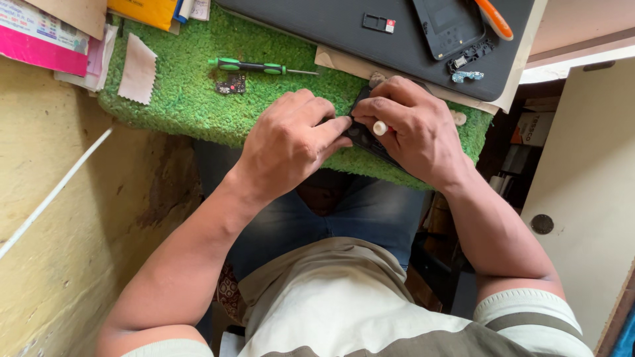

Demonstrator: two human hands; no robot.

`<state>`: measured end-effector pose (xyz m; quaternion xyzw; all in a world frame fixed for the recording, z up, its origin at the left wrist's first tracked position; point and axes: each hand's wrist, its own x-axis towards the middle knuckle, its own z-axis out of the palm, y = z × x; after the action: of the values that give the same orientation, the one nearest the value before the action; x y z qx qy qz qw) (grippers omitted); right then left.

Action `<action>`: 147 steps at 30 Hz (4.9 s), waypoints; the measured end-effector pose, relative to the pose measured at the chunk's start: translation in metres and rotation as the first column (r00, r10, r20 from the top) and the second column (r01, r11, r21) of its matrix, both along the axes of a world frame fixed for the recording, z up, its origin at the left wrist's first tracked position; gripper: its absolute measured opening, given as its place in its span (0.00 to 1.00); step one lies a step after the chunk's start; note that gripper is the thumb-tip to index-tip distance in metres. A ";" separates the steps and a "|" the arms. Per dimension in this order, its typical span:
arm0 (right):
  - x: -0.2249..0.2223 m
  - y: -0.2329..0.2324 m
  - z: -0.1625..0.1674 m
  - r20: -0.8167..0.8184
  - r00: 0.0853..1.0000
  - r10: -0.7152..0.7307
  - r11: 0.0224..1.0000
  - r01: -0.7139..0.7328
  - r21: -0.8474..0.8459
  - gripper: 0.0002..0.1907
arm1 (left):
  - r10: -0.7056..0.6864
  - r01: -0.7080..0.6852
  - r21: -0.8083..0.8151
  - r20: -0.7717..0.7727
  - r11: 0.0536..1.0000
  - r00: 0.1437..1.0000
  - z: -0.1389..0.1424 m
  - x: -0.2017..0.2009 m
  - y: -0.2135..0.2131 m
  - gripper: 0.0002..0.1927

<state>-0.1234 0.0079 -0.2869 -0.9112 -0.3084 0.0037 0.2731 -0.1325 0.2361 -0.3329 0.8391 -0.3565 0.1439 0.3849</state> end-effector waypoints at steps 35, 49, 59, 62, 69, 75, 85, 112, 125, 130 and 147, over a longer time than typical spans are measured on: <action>-0.013 -0.008 -0.035 -0.071 0.997 -0.038 0.660 0.078 0.747 0.11 | -0.046 0.043 0.045 0.061 0.998 0.997 -0.005 0.003 0.000 0.15; -0.011 -0.004 -0.051 -0.041 0.999 -0.030 0.725 0.050 0.687 0.10 | -0.041 0.039 0.041 0.046 0.998 0.998 -0.004 0.004 0.000 0.14; -0.011 0.003 -0.014 0.356 0.933 -0.044 0.958 -0.062 0.281 0.20 | -0.035 0.034 0.022 0.041 0.999 0.999 -0.005 0.004 -0.001 0.15; -0.013 0.009 0.001 0.308 0.950 -0.056 0.971 -0.021 0.240 0.22 | -0.030 0.030 0.008 0.012 1.000 0.999 -0.005 0.003 -0.001 0.16; -0.013 0.015 0.024 0.122 0.992 0.026 0.947 -0.063 0.315 0.21 | -0.031 0.028 -0.057 -0.057 0.998 0.998 -0.006 0.003 0.000 0.16; -0.017 0.017 0.025 0.134 0.991 -0.004 0.969 -0.029 0.245 0.28 | -0.034 0.031 -0.059 -0.053 0.998 0.998 -0.006 0.004 0.001 0.15; -0.014 0.012 0.013 0.201 0.975 -0.097 0.954 0.034 0.299 0.13 | -0.035 0.033 -0.053 -0.046 0.998 0.998 -0.007 0.003 0.001 0.15; -0.008 0.012 0.011 0.241 0.960 -0.139 0.944 0.055 0.325 0.10 | -0.026 0.024 -0.044 -0.033 0.999 0.999 -0.006 0.004 -0.001 0.16; -0.009 0.012 0.008 0.231 0.965 -0.124 0.943 0.042 0.329 0.12 | -0.030 0.028 -0.041 -0.044 0.999 0.999 -0.006 0.004 -0.001 0.16; -0.008 0.009 0.009 0.138 0.990 -0.026 0.932 -0.026 0.361 0.12 | -0.045 0.041 -0.055 -0.083 0.998 0.996 -0.007 0.004 0.000 0.14; -0.012 0.010 0.004 0.174 0.984 -0.034 0.928 -0.033 0.372 0.14 | -0.042 0.039 -0.051 -0.068 0.998 0.997 -0.008 0.003 -0.001 0.15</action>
<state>-0.1349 0.0178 -0.2826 -0.8393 -0.3263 -0.1362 0.4130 -0.1292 0.2356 -0.3406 0.8265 -0.3562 0.1158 0.4204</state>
